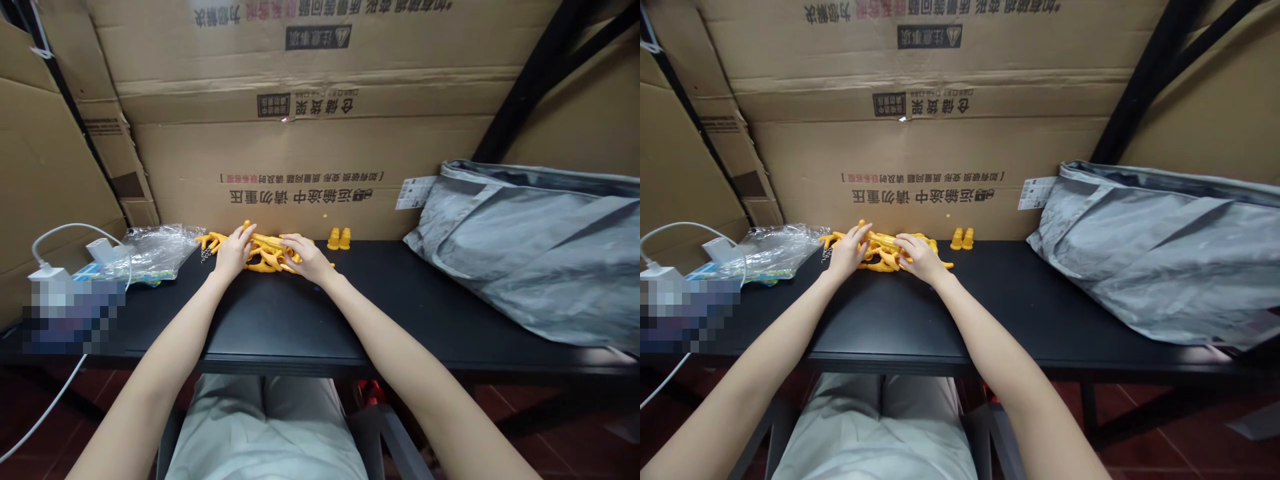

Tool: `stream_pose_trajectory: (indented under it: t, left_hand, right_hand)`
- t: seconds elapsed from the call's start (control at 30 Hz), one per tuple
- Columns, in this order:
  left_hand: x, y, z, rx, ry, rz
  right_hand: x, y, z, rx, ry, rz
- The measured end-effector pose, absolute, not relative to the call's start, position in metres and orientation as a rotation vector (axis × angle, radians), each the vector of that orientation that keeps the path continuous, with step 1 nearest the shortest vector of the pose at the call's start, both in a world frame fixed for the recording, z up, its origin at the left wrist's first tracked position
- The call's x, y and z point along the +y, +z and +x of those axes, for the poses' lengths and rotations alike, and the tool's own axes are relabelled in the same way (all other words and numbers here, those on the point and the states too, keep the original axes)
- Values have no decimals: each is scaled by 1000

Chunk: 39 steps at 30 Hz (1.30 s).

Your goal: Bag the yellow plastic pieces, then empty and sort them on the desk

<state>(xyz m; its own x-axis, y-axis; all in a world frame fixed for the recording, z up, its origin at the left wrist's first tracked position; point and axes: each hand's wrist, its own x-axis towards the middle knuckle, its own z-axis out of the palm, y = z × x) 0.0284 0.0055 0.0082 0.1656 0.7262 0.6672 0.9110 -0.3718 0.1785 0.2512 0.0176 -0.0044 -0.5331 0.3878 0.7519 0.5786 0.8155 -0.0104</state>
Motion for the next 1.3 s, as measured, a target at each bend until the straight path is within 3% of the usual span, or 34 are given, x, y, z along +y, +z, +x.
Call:
stream_pose_trajectory:
  t: [0.47, 0.8, 1.3]
  left_hand:
    - [-5, 8, 45, -1618, -731, -2261]
    - [1, 3, 46, -1606, -817, -2346]
    - [2, 0, 42, -1705, -718, -2369]
  right_hand:
    - [13, 1, 253, -2252, -546, -1034]
    - [11, 2, 248, -2237, -638, -1112]
    - [18, -7, 250, -2345, -567, -1055]
